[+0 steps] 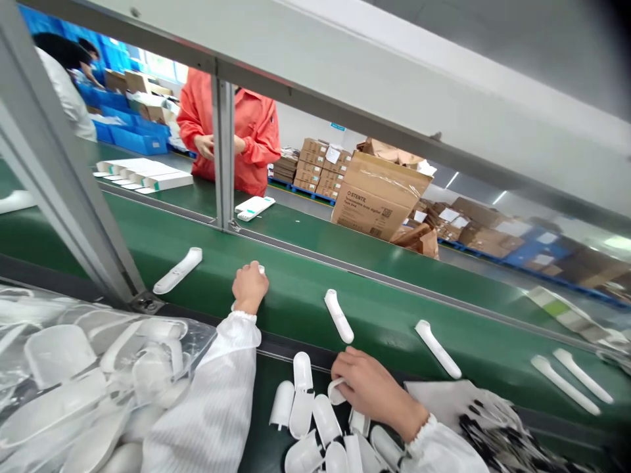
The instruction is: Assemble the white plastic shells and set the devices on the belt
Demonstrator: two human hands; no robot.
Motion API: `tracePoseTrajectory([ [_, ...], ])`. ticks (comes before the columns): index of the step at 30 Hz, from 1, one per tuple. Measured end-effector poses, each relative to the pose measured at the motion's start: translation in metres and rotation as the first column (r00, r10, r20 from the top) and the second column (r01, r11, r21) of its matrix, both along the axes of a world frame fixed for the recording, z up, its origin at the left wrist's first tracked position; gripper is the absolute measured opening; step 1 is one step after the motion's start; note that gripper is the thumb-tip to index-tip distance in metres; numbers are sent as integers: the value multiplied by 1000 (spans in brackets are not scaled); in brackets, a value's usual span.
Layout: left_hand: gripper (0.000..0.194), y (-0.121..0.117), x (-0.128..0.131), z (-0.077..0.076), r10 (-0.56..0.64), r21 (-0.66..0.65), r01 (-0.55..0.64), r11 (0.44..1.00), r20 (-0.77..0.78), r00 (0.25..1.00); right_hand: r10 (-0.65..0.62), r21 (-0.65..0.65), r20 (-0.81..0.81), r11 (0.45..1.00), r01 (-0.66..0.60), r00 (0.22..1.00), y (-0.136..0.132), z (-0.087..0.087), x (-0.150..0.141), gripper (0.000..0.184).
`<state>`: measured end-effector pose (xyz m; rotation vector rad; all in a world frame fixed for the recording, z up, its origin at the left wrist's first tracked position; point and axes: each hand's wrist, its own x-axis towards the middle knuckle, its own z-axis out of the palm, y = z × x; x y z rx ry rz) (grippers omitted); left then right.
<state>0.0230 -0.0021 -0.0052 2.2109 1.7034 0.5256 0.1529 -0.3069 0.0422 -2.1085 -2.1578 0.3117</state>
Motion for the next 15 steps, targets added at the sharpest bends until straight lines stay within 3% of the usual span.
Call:
tracePoseTrajectory([
  [5, 27, 2, 7, -3, -67, -110, 75, 991, 78, 995, -56, 112, -351, 989, 101, 935, 35, 13, 0, 44],
  [8, 31, 0, 13, -8, -158, -108, 168, 980, 94, 983, -180, 184, -416, 943, 276, 891, 75, -2, -2, 42],
  [11, 30, -6, 20, -11, -190, -99, 196, 976, 63, 980, -399, 138, -463, 850, 509, 792, 117, -26, -2, 30],
  [15, 29, -16, 27, -10, -161, -117, 163, 980, 28, 987, -449, 176, -455, 801, 572, 769, 151, -45, -3, 34],
])
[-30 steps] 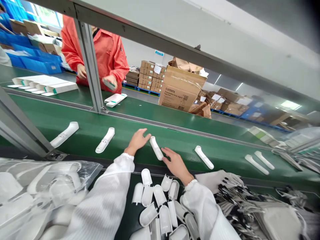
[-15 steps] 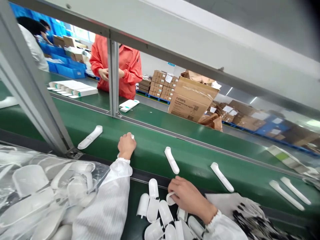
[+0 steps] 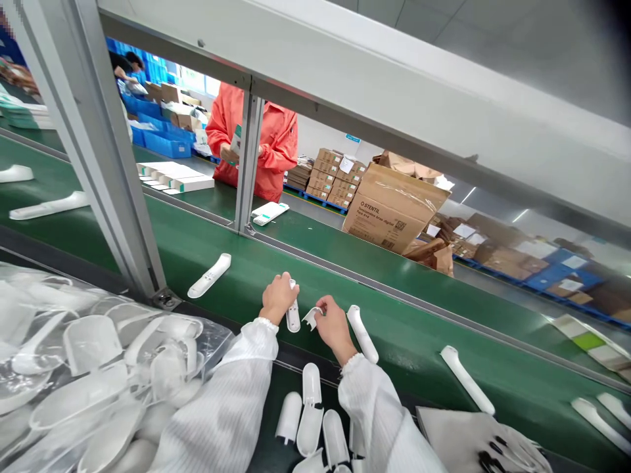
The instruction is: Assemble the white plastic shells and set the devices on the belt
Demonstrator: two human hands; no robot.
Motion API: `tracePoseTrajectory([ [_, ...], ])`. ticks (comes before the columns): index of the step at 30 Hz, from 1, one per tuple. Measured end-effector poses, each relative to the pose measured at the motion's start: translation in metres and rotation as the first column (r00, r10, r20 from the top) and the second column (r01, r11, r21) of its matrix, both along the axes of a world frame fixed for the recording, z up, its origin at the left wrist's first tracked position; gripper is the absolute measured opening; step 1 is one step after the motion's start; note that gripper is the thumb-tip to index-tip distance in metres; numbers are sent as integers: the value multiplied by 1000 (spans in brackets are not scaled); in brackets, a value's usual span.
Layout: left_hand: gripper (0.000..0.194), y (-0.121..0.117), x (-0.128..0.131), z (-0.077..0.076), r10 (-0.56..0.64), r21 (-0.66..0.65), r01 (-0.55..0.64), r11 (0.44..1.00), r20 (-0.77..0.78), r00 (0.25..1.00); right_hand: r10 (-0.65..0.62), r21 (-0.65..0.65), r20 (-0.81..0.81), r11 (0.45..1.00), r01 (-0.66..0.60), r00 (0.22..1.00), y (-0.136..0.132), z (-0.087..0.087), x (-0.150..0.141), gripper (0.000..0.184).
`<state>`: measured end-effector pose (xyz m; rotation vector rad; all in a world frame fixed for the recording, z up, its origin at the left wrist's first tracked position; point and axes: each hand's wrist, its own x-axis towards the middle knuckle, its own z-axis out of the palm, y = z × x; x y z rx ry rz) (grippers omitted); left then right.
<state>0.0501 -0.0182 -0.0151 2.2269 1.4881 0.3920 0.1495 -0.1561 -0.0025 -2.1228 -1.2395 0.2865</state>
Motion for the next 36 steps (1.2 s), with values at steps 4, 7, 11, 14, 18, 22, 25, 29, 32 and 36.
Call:
tracePoseTrajectory([
  [4, 30, -4, 6, 0, -17, -13, 17, 1000, 17, 1000, 155, 67, 117, 984, -164, 981, -3, -5, -7, 45],
  [7, 29, -7, 9, -2, -29, -17, 29, 999, 40, 999, 356, 23, 218, 929, -370, 909, -22, -8, -9, 44],
  [11, 28, -12, 15, -4, -47, -16, 48, 999, 57, 997, 453, -68, 261, 889, -452, 852, -48, -14, -3, 41],
  [14, 28, -16, 21, -6, -63, -18, 64, 998, 59, 996, 475, -125, 312, 879, -460, 823, -57, -18, 2, 39],
  [18, 30, -19, 26, -8, -95, -22, 97, 995, 63, 993, 454, -193, 386, 891, -411, 803, -60, -20, 5, 37],
  [22, 29, -26, 33, -9, -175, 7, 175, 985, 37, 984, 365, -240, 404, 927, -288, 838, -58, -18, 6, 36],
  [25, 28, -36, 37, -8, -193, 51, 192, 980, 10, 981, 335, -246, 375, 935, -256, 864, -60, -15, 7, 37],
  [29, 34, -38, 29, 2, -172, 168, 157, 973, 82, 982, 249, -159, 277, 964, -211, 928, -73, -6, -2, 38],
  [32, 38, -24, 10, 11, 15, 328, -61, 943, 140, 990, 285, -144, 81, 951, -272, 955, -90, 4, -11, 39],
  [36, 46, -1, -18, 13, 360, 363, -377, 852, 117, 926, 462, -201, -64, 862, -465, 885, -103, 11, -19, 32],
])
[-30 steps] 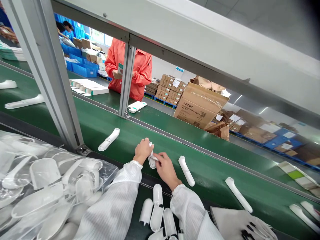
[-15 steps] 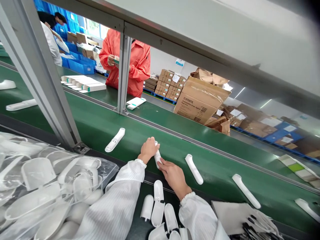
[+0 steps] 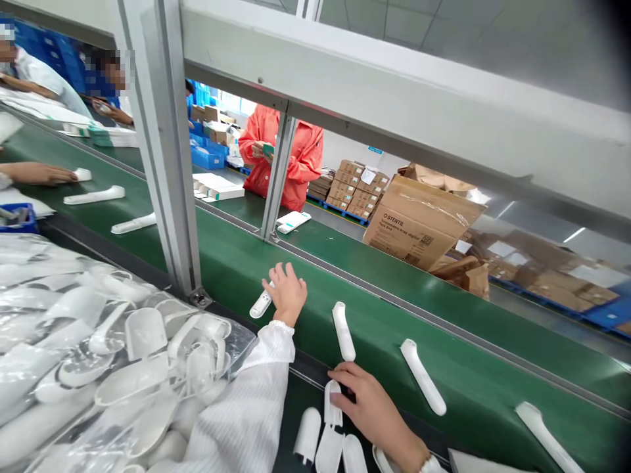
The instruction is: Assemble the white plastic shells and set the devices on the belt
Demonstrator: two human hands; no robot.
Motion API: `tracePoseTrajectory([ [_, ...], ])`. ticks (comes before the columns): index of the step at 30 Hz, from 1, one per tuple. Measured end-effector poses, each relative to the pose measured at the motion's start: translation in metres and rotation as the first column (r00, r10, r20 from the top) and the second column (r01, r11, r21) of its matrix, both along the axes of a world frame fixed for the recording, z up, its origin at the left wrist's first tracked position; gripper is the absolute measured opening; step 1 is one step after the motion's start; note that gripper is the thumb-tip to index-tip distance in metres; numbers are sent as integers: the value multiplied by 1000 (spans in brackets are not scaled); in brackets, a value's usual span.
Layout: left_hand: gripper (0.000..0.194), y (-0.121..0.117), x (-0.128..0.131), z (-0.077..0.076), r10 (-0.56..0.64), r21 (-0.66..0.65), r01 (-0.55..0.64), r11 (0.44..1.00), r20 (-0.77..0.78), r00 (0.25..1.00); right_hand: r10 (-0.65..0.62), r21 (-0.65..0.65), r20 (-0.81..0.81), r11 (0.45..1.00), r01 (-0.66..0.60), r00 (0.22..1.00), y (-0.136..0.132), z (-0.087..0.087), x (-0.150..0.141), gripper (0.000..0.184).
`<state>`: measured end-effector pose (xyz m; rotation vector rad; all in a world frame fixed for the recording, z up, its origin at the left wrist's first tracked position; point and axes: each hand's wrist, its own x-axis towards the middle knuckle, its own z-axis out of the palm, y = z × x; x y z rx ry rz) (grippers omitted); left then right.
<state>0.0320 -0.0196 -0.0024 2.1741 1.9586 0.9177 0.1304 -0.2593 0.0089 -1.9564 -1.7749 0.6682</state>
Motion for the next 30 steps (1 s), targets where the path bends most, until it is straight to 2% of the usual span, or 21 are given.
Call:
tracePoseTrajectory([
  [2, 48, 7, -9, -4, 61, -89, -64, 994, -36, 997, 14, 29, -3, 999, -13, 1000, 0, 0, -1, 27],
  [3, 46, 10, -11, -5, 42, -144, -50, 988, -56, 998, 3, 49, -6, 999, -3, 1000, 2, -1, -1, 25],
  [7, 34, 13, -13, -2, -154, -310, 123, 943, -78, 985, -87, 98, -109, 990, 98, 990, 18, -4, 4, 21],
  [10, 28, 9, -7, 6, -233, -354, 206, 912, -36, 972, -121, 135, -248, 978, 158, 961, 38, -5, 9, 38],
  [12, 25, 6, -2, 10, -271, -369, 249, 895, -7, 963, -160, 174, -268, 962, 211, 950, 53, -5, 10, 46],
  [16, 23, 3, 4, 9, -297, -376, 288, 881, 35, 954, -240, 281, -232, 911, 301, 943, 82, -6, 4, 40],
  [18, 23, 3, 5, 6, -292, -387, 288, 876, 50, 955, -210, 319, -191, 911, 263, 959, 89, -8, -3, 39],
  [20, 24, 5, 5, 3, -286, -400, 286, 871, 60, 956, -128, 329, -96, 932, 153, 987, 92, -10, -11, 39],
  [24, 25, 7, 8, -2, -285, -420, 285, 862, 64, 956, 5, 252, 187, 966, -53, 982, 85, -15, -22, 41],
  [27, 25, 5, 11, -5, -297, -437, 296, 849, 68, 952, 6, 197, 341, 977, -78, 940, 78, -17, -22, 41],
  [30, 27, 0, 16, -5, -316, -447, 308, 840, 57, 947, 4, 177, 405, 981, -83, 914, 76, -19, -18, 37],
])
